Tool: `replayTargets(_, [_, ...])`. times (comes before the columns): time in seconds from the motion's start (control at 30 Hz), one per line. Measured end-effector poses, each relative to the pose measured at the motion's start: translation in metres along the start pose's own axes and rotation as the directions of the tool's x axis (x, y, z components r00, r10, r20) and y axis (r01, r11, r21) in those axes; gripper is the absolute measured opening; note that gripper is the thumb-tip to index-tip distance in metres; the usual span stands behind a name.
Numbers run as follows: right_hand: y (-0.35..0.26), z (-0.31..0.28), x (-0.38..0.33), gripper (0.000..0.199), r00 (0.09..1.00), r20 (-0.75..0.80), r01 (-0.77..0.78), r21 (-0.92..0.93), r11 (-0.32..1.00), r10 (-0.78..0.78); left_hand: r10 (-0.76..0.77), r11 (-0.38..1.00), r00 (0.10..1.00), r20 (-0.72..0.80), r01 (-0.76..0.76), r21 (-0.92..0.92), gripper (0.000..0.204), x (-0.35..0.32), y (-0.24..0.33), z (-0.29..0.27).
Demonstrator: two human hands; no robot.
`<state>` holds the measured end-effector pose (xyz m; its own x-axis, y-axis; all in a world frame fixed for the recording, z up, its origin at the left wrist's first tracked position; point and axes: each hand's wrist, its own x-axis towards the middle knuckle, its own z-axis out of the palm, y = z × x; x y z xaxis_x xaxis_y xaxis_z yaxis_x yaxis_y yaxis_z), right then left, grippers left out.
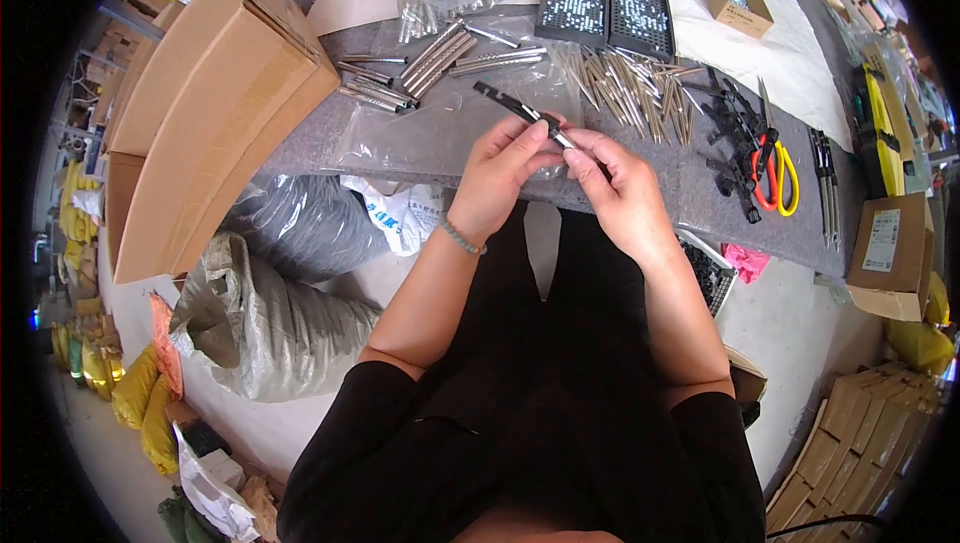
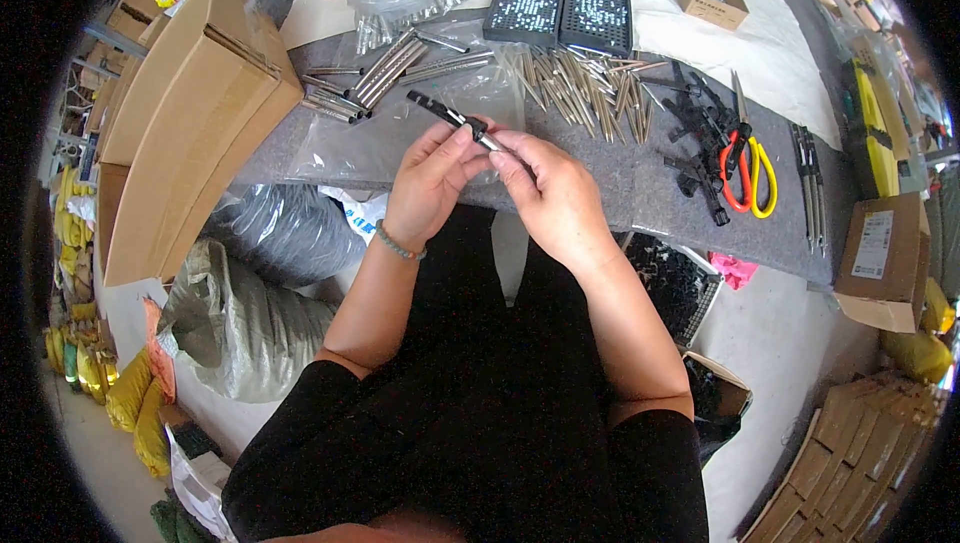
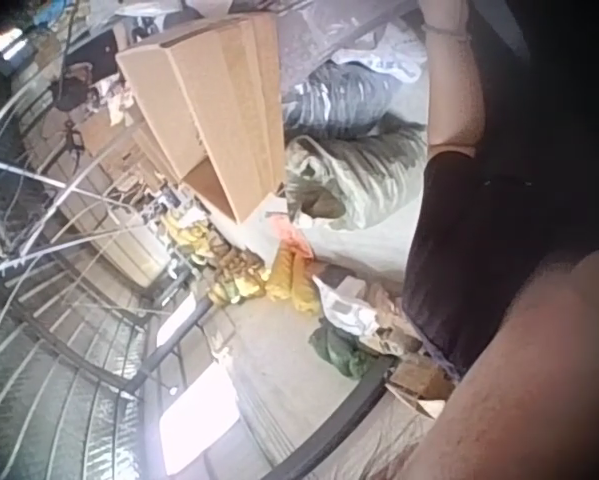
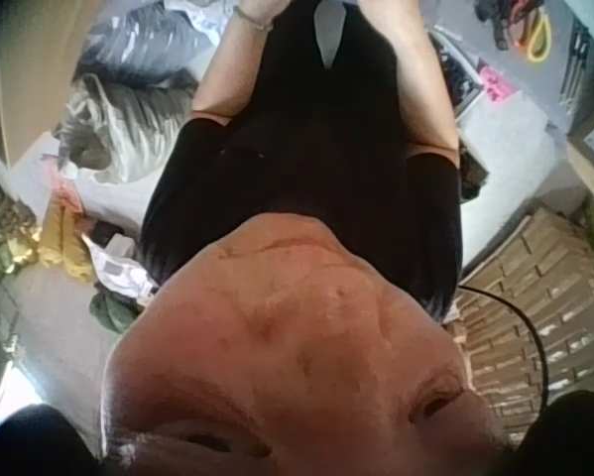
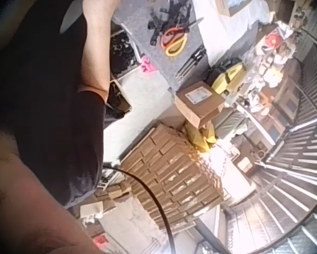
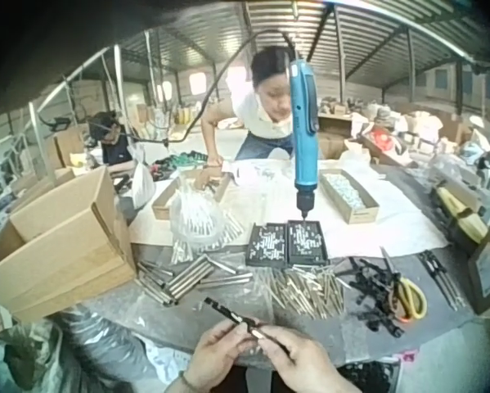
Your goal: Assembling small metal and plastic parts using an electric screwdriver.
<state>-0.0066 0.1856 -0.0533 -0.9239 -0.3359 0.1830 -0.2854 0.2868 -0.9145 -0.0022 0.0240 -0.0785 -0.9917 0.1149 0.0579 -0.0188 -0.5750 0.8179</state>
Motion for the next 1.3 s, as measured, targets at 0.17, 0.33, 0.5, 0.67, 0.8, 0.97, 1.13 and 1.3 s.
replayTargets(0.17, [-0.004, 0.0, 0.001, 0.024, 0.999, -0.015, 0.032, -0.065, 0.997, -0.033, 0.003, 1.0, 1.0, 0.017, -0.002, -0.025, 0.027, -0.005, 0.0, 0.002])
replayTargets(0.33, [0.001, 0.009, -0.001, 0.023, 0.996, -0.033, 0.087, 0.082, 0.993, -0.085, 0.079, 0.997, 0.997, 0.011, -0.079, -0.023, 0.027, -0.01, -0.002, 0.006])
replayTargets(0.5, [-0.014, 0.013, -0.004, 0.021, 0.982, -0.105, 0.14, -0.157, 0.978, -0.157, 0.156, 0.985, 0.988, 0.003, -0.156, 0.077, 0.026, -0.014, 0.0, 0.005])
replayTargets(0.67, [-0.017, 0.012, -0.004, 0.021, 0.978, -0.088, 0.153, -0.316, 0.936, -0.189, 0.155, 0.951, 0.986, 0.058, -0.165, 0.262, 0.026, -0.016, 0.005, -0.002])
replayTargets(0.8, [-0.015, -0.006, 0.005, 0.024, 0.947, 0.292, -0.219, 0.273, 0.937, 0.136, 0.107, 0.988, 0.991, 0.085, -0.115, 0.102, 0.026, -0.02, 0.007, -0.001])
replayTargets(0.97, [-0.014, 0.009, -0.006, 0.022, 0.998, 0.06, -0.006, 0.037, 0.999, 0.004, 0.168, 0.977, 0.984, 0.051, -0.173, 0.122, 0.026, -0.021, 0.0, 0.007])
replayTargets(1.13, [-0.024, 0.021, -0.012, 0.022, 0.869, -0.13, 0.245, -0.727, 0.642, -0.478, 0.251, 0.968, 0.966, -0.057, -0.249, 0.044, 0.027, -0.025, -0.006, 0.018])
replayTargets(1.3, [-0.025, 0.021, -0.013, 0.023, 0.84, -0.136, 0.254, -0.758, 0.601, -0.526, 0.263, 0.963, 0.962, -0.077, -0.256, 0.085, 0.027, -0.028, -0.007, 0.019])
